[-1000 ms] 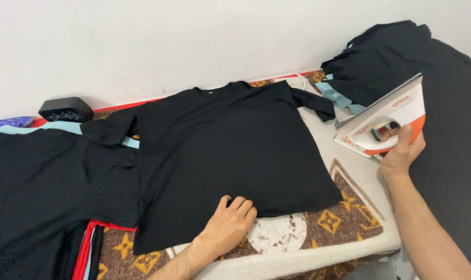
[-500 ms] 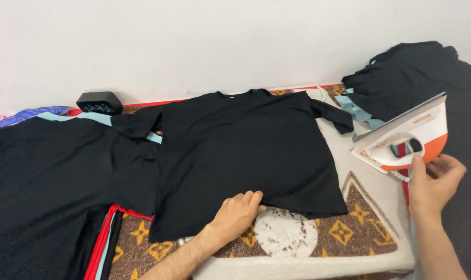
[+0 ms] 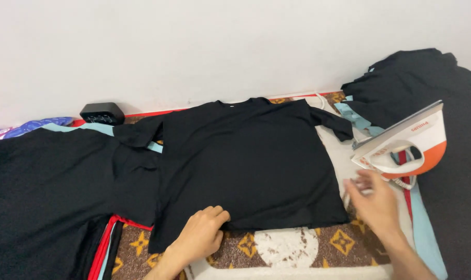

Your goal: Smoothing, ironing, and folding a black t-shirt on a flat surface.

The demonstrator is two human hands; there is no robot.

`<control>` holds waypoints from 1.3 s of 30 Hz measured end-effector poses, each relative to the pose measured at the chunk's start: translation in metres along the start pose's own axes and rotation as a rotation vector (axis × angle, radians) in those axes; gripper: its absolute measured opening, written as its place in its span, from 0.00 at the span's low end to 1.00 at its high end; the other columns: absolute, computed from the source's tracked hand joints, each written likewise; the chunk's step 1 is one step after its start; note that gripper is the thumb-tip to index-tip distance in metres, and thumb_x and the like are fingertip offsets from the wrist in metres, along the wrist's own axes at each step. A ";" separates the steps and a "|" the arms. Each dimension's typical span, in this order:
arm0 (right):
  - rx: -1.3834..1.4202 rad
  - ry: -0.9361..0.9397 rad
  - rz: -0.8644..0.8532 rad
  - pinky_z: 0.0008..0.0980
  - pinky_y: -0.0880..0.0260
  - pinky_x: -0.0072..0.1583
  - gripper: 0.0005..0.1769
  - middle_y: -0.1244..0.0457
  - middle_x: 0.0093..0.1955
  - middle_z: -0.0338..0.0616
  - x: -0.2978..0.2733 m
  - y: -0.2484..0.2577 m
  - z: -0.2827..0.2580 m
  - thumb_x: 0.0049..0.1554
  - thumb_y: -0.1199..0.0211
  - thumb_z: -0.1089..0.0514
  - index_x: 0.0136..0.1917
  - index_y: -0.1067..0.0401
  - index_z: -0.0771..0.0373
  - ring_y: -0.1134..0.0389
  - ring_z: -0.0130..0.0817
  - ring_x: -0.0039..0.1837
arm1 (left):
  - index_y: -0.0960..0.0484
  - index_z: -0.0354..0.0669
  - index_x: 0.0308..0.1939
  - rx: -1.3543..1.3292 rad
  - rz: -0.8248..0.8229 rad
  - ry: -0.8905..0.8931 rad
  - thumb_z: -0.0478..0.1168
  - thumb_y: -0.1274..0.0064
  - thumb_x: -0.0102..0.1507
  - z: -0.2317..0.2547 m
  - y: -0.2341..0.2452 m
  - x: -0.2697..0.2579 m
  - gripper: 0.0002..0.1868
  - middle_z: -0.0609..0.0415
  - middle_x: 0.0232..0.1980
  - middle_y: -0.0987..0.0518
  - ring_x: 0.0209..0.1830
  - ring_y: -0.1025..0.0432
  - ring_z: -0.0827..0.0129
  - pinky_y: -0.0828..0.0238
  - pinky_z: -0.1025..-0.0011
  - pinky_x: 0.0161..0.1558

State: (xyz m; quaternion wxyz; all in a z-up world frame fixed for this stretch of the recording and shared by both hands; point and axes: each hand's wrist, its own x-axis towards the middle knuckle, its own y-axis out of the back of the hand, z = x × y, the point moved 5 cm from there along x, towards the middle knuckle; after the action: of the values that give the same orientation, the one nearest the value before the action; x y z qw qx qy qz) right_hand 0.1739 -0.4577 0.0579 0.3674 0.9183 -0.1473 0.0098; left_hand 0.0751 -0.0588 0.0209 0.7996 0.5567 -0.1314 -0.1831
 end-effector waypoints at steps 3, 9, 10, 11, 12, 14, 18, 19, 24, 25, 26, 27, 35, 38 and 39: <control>-0.393 -0.044 -0.365 0.49 0.36 0.66 0.47 0.34 0.69 0.47 0.035 -0.047 -0.005 0.53 0.38 0.32 0.78 0.44 0.55 0.34 0.50 0.71 | 0.19 0.53 0.45 -0.194 -0.205 0.078 0.43 0.50 0.52 0.020 0.036 0.021 0.17 0.60 0.47 0.19 0.46 0.24 0.57 0.32 0.54 0.43; 0.390 -0.171 -0.394 0.49 0.26 0.55 0.39 0.30 0.57 0.66 0.058 -0.137 0.036 0.52 0.29 0.60 0.74 0.35 0.74 0.27 0.51 0.58 | 0.17 0.40 0.55 -0.449 0.076 0.322 0.55 0.47 0.66 0.024 0.036 0.143 0.24 0.43 0.47 0.15 0.50 0.19 0.48 0.22 0.53 0.47; 0.387 -0.169 -0.386 0.49 0.26 0.55 0.39 0.30 0.57 0.66 0.037 -0.133 0.012 0.52 0.29 0.60 0.74 0.35 0.74 0.27 0.51 0.58 | 0.17 0.40 0.55 -0.451 0.079 0.314 0.55 0.47 0.66 0.027 0.029 0.171 0.24 0.43 0.47 0.15 0.50 0.19 0.48 0.22 0.53 0.47; 0.569 -0.175 -0.427 0.45 0.25 0.55 0.34 0.28 0.55 0.62 0.017 -0.133 -0.015 0.51 0.29 0.64 0.70 0.30 0.70 0.27 0.48 0.57 | 0.23 0.38 0.62 -0.415 0.071 0.327 0.59 0.48 0.65 0.029 0.025 0.201 0.32 0.38 0.55 0.19 0.55 0.22 0.43 0.23 0.49 0.51; 0.750 -0.180 -0.466 0.42 0.24 0.54 0.30 0.27 0.54 0.57 -0.003 -0.132 -0.042 0.49 0.30 0.68 0.66 0.24 0.66 0.27 0.44 0.55 | 0.29 0.36 0.69 -0.378 0.063 0.340 0.63 0.49 0.64 0.031 0.020 0.231 0.40 0.33 0.63 0.23 0.60 0.25 0.37 0.24 0.45 0.55; 0.684 -0.111 -0.551 0.51 0.33 0.64 0.36 0.33 0.61 0.70 -0.016 -0.142 -0.050 0.50 0.28 0.65 0.71 0.32 0.69 0.35 0.56 0.65 | 0.38 0.34 0.74 -0.338 0.009 0.324 0.63 0.46 0.61 0.045 0.026 0.263 0.47 0.28 0.68 0.30 0.63 0.28 0.32 0.27 0.41 0.57; 0.586 0.045 -0.902 0.56 0.46 0.75 0.44 0.44 0.74 0.74 -0.064 -0.151 -0.095 0.53 0.24 0.57 0.77 0.41 0.67 0.50 0.63 0.80 | 0.47 0.35 0.80 0.059 0.046 0.394 0.33 0.43 0.63 0.040 0.012 0.305 0.44 0.24 0.69 0.37 0.59 0.30 0.28 0.20 0.39 0.45; 0.586 0.053 -0.908 0.56 0.46 0.75 0.44 0.44 0.74 0.74 -0.062 -0.154 -0.085 0.53 0.24 0.57 0.77 0.41 0.67 0.50 0.63 0.80 | 0.47 0.35 0.80 0.061 0.052 0.401 0.33 0.43 0.63 0.014 -0.002 0.316 0.44 0.24 0.69 0.37 0.59 0.30 0.28 0.20 0.39 0.45; 0.822 -0.280 -0.661 0.32 0.27 0.29 0.12 0.34 0.34 0.56 -0.012 -0.166 -0.056 0.54 0.33 0.65 0.51 0.22 0.74 0.31 0.40 0.29 | 0.24 0.26 0.64 -0.342 0.187 0.354 0.27 0.55 0.62 -0.050 -0.014 0.292 0.24 0.22 0.57 0.23 0.55 0.24 0.30 0.24 0.37 0.48; 0.824 -0.288 -0.673 0.32 0.27 0.29 0.12 0.34 0.34 0.56 0.006 -0.168 -0.058 0.54 0.33 0.65 0.51 0.22 0.74 0.31 0.40 0.29 | 0.24 0.26 0.64 -0.340 0.182 0.367 0.27 0.55 0.62 -0.038 -0.001 0.271 0.24 0.22 0.57 0.23 0.55 0.24 0.30 0.24 0.37 0.48; 0.906 -0.386 -0.613 0.35 0.25 0.39 0.31 0.35 0.48 0.58 0.025 -0.169 -0.056 0.57 0.36 0.46 0.63 0.32 0.74 0.30 0.42 0.41 | 0.27 0.26 0.67 -0.482 0.204 0.360 0.28 0.57 0.64 -0.026 0.013 0.250 0.25 0.22 0.61 0.26 0.63 0.30 0.32 0.31 0.39 0.59; 0.985 -0.476 -0.544 0.39 0.23 0.48 0.52 0.36 0.61 0.61 0.046 -0.169 -0.055 0.59 0.40 0.27 0.74 0.42 0.74 0.29 0.45 0.53 | 0.30 0.25 0.70 -0.622 0.234 0.343 0.28 0.60 0.66 -0.013 0.031 0.234 0.27 0.21 0.66 0.29 0.72 0.36 0.33 0.39 0.40 0.69; 1.340 -0.402 -0.183 0.49 0.34 0.54 0.38 0.47 0.61 0.50 0.111 -0.173 -0.082 0.59 0.28 0.41 0.69 0.46 0.58 0.40 0.46 0.59 | 0.27 0.40 0.70 -0.881 0.137 0.350 0.47 0.57 0.70 0.064 0.053 0.200 0.27 0.33 0.66 0.25 0.73 0.36 0.45 0.40 0.49 0.72; 1.406 -0.317 -0.005 0.47 0.30 0.66 0.39 0.40 0.70 0.53 0.105 -0.131 -0.110 0.59 0.28 0.39 0.72 0.41 0.58 0.35 0.41 0.69 | 0.35 0.34 0.75 -1.133 0.107 0.295 0.47 0.60 0.71 0.102 0.086 0.181 0.31 0.30 0.72 0.32 0.77 0.41 0.47 0.47 0.49 0.76; 1.418 -0.301 0.090 0.40 0.27 0.65 0.39 0.35 0.70 0.50 0.096 -0.108 -0.123 0.57 0.26 0.37 0.72 0.35 0.57 0.31 0.35 0.67 | 0.38 0.32 0.76 -1.278 0.090 0.255 0.46 0.63 0.72 0.115 0.097 0.175 0.31 0.29 0.74 0.34 0.78 0.43 0.47 0.48 0.49 0.76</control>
State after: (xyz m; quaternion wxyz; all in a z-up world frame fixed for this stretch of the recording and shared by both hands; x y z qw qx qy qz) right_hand 0.3072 -0.3253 0.0868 -0.3412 0.9201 -0.1920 -0.0084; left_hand 0.1989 -0.2027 0.1527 0.9892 -0.0171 0.0760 -0.1242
